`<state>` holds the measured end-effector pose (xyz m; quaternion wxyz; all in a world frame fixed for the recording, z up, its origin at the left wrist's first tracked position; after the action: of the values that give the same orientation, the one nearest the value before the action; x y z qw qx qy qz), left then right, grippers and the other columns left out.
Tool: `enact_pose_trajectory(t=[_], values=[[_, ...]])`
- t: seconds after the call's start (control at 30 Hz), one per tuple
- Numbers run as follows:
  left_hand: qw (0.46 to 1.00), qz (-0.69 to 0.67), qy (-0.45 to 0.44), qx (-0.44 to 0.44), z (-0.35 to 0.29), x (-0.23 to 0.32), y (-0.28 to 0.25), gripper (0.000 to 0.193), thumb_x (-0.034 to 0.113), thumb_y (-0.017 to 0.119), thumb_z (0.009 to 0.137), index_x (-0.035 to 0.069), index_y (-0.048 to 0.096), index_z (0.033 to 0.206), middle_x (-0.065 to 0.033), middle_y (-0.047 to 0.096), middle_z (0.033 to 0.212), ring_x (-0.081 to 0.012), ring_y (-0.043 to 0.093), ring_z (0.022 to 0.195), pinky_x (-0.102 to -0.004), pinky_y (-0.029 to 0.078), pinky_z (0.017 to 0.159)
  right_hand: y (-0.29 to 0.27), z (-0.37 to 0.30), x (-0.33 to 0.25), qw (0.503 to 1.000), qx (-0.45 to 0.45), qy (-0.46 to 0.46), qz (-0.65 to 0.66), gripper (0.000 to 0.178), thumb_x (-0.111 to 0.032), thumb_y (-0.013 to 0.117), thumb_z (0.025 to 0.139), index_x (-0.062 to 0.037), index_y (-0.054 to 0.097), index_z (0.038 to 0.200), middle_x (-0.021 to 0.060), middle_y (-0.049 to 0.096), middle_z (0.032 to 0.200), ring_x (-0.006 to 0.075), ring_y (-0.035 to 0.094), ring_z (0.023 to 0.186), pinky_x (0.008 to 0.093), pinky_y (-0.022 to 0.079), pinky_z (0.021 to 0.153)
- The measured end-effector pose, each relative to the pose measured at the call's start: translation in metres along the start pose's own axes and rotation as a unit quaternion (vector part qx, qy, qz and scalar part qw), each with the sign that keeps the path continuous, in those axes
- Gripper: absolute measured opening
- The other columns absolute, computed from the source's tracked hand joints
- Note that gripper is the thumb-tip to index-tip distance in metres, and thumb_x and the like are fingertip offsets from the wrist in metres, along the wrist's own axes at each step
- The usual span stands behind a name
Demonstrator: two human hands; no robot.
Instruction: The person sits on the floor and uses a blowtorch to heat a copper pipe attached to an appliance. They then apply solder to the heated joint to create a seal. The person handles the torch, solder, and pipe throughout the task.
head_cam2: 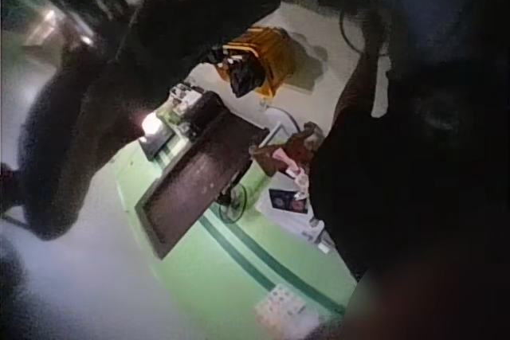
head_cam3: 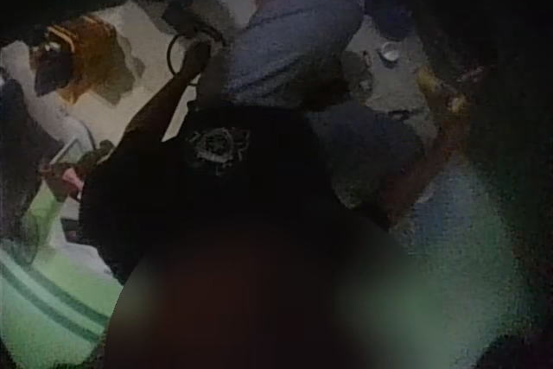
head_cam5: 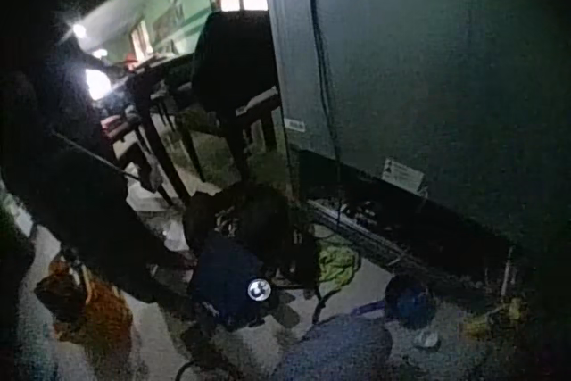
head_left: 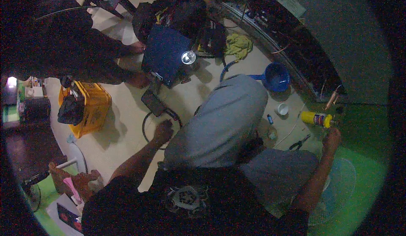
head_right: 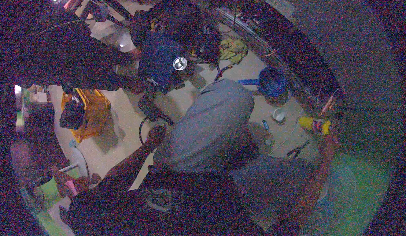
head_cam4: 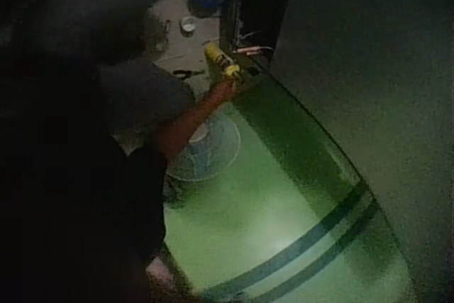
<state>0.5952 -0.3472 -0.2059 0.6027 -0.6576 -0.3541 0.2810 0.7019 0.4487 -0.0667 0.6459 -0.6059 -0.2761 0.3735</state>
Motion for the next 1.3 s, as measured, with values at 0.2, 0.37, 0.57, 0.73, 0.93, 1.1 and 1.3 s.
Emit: enact_pose_trajectory(t=[0.2,0.37,0.57,0.73,0.93,1.1,1.3], values=[[0.877,-0.364,-0.295,-0.108,0.022,0.050,0.100,0.044,0.020,0.063,0.086,0.000,0.054,0.125,-0.0201,0.064,0.107,-0.0281,0.062,0.106,-0.0419,0.048,0.089,0.000,-0.001,-0.045,0.774,-0.034,0.297,0.558,0.014,-0.013,0.065,0.086,-0.0109,0.059,0.099,-0.0013,0.051,0.070,0.0086,0.047,0.054,0.0252,0.037,0.044],[0.868,-0.360,-0.313,-0.136,0.038,0.061,0.089,0.042,0.019,0.063,0.086,0.000,0.055,0.123,-0.0198,0.065,0.105,-0.0279,0.062,0.103,-0.0418,0.049,0.087,0.001,0.012,-0.056,0.792,-0.075,0.313,0.519,0.012,-0.011,0.064,0.085,-0.0118,0.056,0.094,-0.0030,0.047,0.068,0.0061,0.042,0.052,0.0227,0.034,0.043],[0.857,-0.331,-0.349,-0.186,0.033,0.037,0.090,0.039,0.017,0.063,0.085,0.000,0.057,0.120,-0.0195,0.065,0.103,-0.0276,0.063,0.101,-0.0417,0.050,0.085,-0.010,-0.014,-0.044,0.811,-0.164,0.321,0.460,0.006,-0.010,0.055,0.086,-0.0136,0.051,0.084,-0.0026,0.044,0.069,0.0092,0.041,0.055,0.0285,0.038,0.048],[0.855,-0.324,-0.346,-0.209,0.073,0.032,0.089,0.037,0.016,0.063,0.085,0.000,0.058,0.118,-0.0192,0.066,0.102,-0.0274,0.064,0.098,-0.0416,0.050,0.084,-0.003,-0.080,-0.034,0.791,-0.159,0.394,0.440,0.006,-0.010,0.055,0.087,-0.0134,0.051,0.084,-0.0026,0.044,0.069,0.0095,0.041,0.055,0.0287,0.038,0.049],[0.861,-0.341,-0.318,-0.205,0.134,0.039,0.089,0.035,0.015,0.064,0.085,0.000,0.060,0.116,-0.0188,0.066,0.100,-0.0272,0.064,0.096,-0.0415,0.051,0.082,0.005,-0.115,-0.039,0.770,-0.155,0.444,0.431,0.005,-0.010,0.055,0.087,-0.0132,0.051,0.084,-0.0025,0.044,0.069,0.0098,0.041,0.056,0.0289,0.038,0.050],[0.863,-0.355,-0.296,-0.203,0.166,0.040,0.090,0.032,0.014,0.064,0.084,0.000,0.061,0.114,-0.0185,0.067,0.098,-0.0270,0.065,0.093,-0.0415,0.051,0.080,0.008,-0.127,-0.046,0.763,-0.147,0.465,0.425,0.006,-0.011,0.054,0.087,-0.0130,0.051,0.083,-0.0024,0.044,0.069,0.0101,0.041,0.057,0.0291,0.039,0.051],[0.867,-0.356,-0.287,-0.197,0.160,0.036,0.081,0.030,0.012,0.064,0.084,0.000,0.063,0.111,-0.0182,0.068,0.096,-0.0267,0.066,0.091,-0.0414,0.052,0.079,0.022,-0.149,-0.043,0.759,-0.128,0.463,0.439,0.006,-0.011,0.054,0.087,-0.0128,0.051,0.083,-0.0023,0.044,0.069,0.0104,0.042,0.058,0.0294,0.039,0.052]])
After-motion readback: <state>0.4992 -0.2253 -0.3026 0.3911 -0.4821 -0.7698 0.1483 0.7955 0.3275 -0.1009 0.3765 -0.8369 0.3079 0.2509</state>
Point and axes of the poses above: each hand's wrist, its own z-axis towards the middle knuckle, its own y-axis out of the palm, x = y × z, the point moved 3 cm from there along z, towards the middle knuckle
